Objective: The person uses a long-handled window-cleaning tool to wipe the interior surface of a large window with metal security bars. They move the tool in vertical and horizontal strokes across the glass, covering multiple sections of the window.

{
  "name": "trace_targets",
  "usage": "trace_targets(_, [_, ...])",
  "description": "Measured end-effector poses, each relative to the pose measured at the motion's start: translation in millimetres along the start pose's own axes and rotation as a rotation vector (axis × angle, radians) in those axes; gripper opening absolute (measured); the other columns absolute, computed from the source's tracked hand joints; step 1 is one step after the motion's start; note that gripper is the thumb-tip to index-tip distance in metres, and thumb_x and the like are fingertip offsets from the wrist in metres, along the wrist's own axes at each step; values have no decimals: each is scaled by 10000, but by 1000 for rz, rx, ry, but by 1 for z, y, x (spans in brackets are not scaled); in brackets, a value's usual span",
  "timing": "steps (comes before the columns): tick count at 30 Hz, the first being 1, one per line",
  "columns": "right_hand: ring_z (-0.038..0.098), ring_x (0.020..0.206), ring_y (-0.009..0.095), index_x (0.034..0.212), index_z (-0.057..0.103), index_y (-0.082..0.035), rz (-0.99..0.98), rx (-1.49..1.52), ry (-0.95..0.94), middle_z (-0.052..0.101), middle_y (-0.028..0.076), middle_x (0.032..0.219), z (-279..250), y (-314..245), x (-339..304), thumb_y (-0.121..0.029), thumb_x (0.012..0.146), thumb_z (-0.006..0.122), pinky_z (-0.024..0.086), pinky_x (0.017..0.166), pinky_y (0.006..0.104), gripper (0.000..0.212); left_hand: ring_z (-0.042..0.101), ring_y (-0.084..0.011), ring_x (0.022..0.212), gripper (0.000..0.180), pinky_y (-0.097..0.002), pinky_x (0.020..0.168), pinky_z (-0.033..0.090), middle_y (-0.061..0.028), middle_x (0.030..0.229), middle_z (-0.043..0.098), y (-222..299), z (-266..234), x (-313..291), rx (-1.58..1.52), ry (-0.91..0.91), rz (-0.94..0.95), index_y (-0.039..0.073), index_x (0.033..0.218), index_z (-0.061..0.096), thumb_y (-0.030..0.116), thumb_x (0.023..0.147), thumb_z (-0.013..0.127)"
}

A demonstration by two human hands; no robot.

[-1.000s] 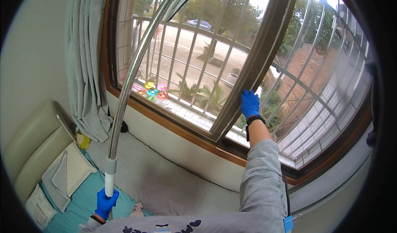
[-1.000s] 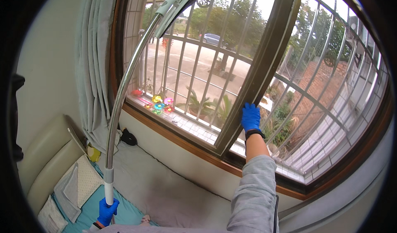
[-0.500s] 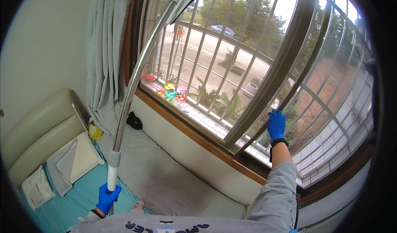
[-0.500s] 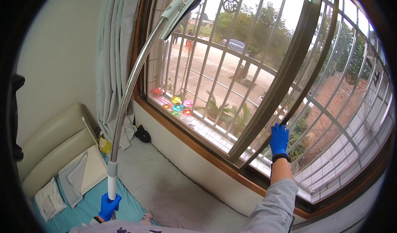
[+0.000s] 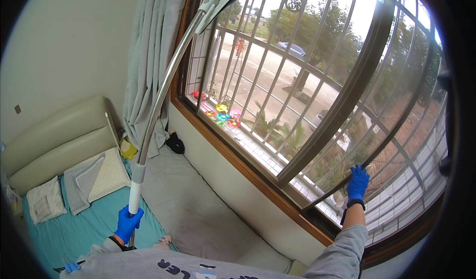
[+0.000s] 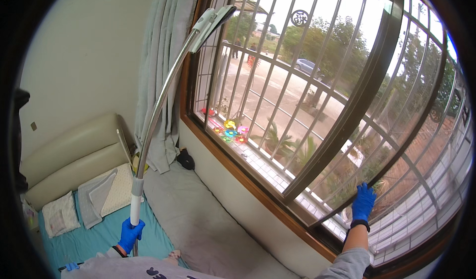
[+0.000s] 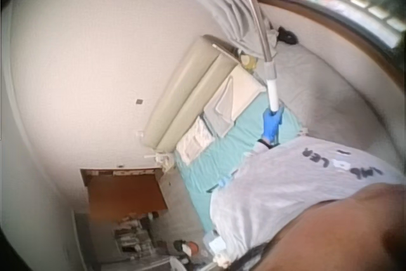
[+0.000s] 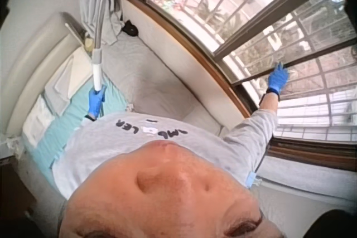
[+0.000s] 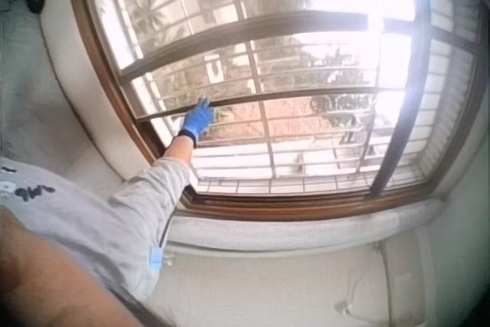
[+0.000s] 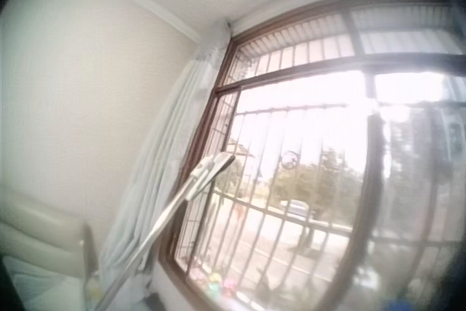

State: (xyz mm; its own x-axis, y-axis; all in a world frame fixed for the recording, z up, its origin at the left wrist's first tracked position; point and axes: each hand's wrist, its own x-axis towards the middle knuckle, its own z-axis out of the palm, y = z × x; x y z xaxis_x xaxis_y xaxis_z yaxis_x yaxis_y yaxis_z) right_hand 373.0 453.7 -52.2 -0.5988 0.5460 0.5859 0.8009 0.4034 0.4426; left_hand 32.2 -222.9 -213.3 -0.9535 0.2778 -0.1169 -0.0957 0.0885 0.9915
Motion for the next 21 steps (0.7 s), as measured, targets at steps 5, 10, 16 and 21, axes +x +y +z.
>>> trace_targets(5, [434, 1132, 335, 1129, 555, -153, 181, -32, -117, 430, 30, 1328, 5, 40, -31, -3, 696, 540, 322, 976, 495, 458, 445, -84, 402, 126, -235, 370, 364, -3, 549, 477, -6, -3, 0, 40, 50, -4, 34, 774, 548, 127, 791, 631])
trace_targets(10, [451, 1126, 317, 1170, 542, -167, 245, -60, -213, 416, 16, 1352, 2, 81, -56, 53, 694, 509, 336, 978, 485, 526, 450, -70, 433, 151, -230, 374, 363, 0, 583, 498, -15, -10, -5, 43, 81, -25, 36, 813, 559, 153, 787, 651])
trace_targets(16, [518, 870, 272, 1218, 524, -189, 490, -67, -192, 480, 3, 1296, 29, 142, -83, 62, 745, 470, 439, 811, 391, 538, 437, -73, 418, 160, -231, 369, 362, 4, 567, 478, -22, -17, -24, 45, 114, -51, 39, 803, 549, 158, 781, 655])
trace_targets(21, [612, 843, 289, 1139, 577, -103, 704, -300, -417, 625, 82, 1062, 45, 180, -98, -149, 798, 554, 492, 732, 376, 345, 439, -78, 408, 154, -234, 357, 352, 6, 553, 467, -26, -22, -29, 46, 139, -70, 43, 805, 544, 154, 785, 649])
